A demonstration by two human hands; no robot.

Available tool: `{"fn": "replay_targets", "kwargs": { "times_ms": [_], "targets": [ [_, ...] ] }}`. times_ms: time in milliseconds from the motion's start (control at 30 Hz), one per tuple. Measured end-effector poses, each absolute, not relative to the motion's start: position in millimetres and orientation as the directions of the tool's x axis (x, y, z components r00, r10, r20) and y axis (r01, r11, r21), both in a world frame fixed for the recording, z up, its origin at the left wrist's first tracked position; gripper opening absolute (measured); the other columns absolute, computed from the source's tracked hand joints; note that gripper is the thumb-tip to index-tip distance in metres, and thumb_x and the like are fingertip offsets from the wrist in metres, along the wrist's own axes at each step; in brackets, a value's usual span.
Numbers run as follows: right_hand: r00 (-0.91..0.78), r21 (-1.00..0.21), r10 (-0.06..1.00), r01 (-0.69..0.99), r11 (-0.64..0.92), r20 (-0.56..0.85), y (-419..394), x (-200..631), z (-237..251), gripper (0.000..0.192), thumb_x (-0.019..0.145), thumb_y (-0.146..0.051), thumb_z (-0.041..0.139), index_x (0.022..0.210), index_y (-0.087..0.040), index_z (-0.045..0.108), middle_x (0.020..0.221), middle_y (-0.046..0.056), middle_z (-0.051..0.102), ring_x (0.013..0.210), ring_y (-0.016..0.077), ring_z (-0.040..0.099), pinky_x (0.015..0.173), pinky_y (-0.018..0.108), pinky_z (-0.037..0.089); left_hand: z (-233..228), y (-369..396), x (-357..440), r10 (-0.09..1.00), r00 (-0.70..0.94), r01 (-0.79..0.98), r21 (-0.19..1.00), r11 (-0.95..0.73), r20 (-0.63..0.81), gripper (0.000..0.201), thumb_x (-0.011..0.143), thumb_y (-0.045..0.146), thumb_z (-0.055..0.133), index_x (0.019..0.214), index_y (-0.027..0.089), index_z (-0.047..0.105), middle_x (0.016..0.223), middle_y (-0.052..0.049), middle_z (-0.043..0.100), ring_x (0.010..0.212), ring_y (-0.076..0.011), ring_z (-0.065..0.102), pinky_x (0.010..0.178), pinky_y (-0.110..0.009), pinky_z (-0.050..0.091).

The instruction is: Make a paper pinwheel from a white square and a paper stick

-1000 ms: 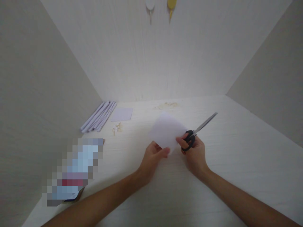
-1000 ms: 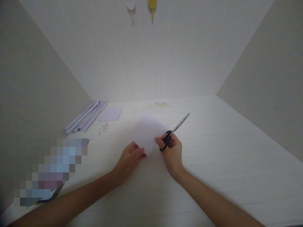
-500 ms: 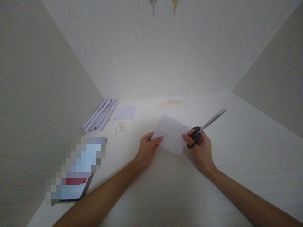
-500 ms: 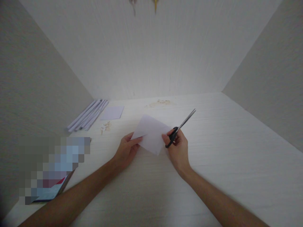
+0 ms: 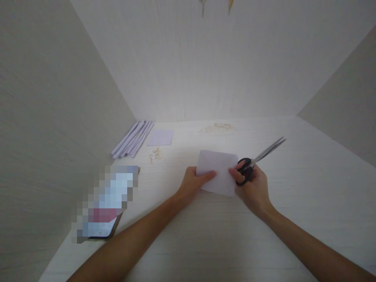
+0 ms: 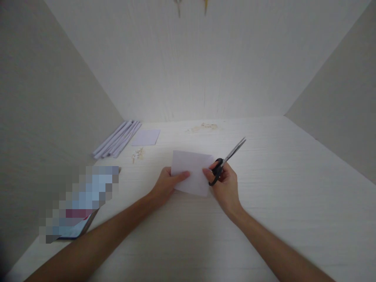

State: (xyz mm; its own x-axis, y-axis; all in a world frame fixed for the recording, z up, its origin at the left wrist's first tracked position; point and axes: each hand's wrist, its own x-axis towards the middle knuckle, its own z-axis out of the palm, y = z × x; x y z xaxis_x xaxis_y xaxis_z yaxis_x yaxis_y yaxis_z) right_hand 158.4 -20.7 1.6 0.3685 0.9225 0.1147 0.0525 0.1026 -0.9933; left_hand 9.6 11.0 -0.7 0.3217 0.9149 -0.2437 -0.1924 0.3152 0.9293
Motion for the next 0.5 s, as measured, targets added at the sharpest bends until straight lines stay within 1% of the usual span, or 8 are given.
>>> {"fn": "replay_targets", "kwargs": {
  "times_ms": [67,133,267,367,500],
  "targets": [
    [0.361,-0.992,0.925,0.072,0.103,0.122,-20.7,157.4,2.3,0.023,0.061,-0.029,0.067,0.068,-0.019,0.047,0.057,-0.005,0.042,0.051,0.008,0.038,0.045,0.02,0.031,1.9,10.1,10.8,0.924,0.294,-0.172,0.937,0.304,-0.246,0.031,0.055,0.031,0.071,0.077,0.009,0.067,0.074,-0.009,0.068,0.064,-0.0186,0.062,0.062,-0.03,0.049],
    [0.35,-0.992,0.93,0.083,0.09,0.113,-21.0,156.4,3.6,0.023,0.061,-0.029,0.066,0.067,-0.019,0.047,0.056,-0.005,0.043,0.05,0.0081,0.038,0.044,0.02,0.032,4.1,8.9,12.5,0.942,0.228,-0.172,0.942,0.287,-0.245,0.031,0.054,0.031,0.071,0.076,0.009,0.067,0.074,-0.009,0.068,0.064,-0.019,0.062,0.062,-0.03,0.05],
    [0.261,-0.995,0.964,0.096,0.031,0.055,-22.1,154.0,6.6,0.025,0.057,-0.028,0.069,0.062,-0.018,0.047,0.052,-0.006,0.042,0.046,0.007,0.036,0.041,0.02,0.03,4.4,7.4,15.1,0.967,0.12,-0.245,0.937,0.248,-0.225,0.028,0.056,0.03,0.071,0.076,0.01,0.067,0.075,-0.008,0.069,0.064,-0.0183,0.062,0.062,-0.03,0.05],
    [0.225,-0.994,0.974,0.108,0.011,0.035,-22.4,152.5,7.7,0.026,0.055,-0.029,0.07,0.059,-0.017,0.047,0.05,-0.006,0.042,0.044,0.0063,0.035,0.04,0.019,0.03,2.1,7.0,15.3,0.969,0.14,-0.318,0.918,0.239,-0.204,0.027,0.057,0.028,0.071,0.077,0.011,0.067,0.075,-0.007,0.069,0.065,-0.0177,0.063,0.064,-0.03,0.051],
    [0.246,-0.993,0.967,0.109,0.034,0.06,-21.8,152.7,8.0,0.026,0.056,-0.03,0.069,0.06,-0.017,0.047,0.05,-0.006,0.042,0.044,0.0062,0.036,0.04,0.019,0.03,2.3,6.0,13.9,0.957,0.195,-0.298,0.916,0.268,-0.216,0.028,0.055,0.026,0.072,0.078,0.011,0.067,0.077,-0.007,0.069,0.066,-0.0172,0.063,0.065,-0.029,0.051]
  ]
}}
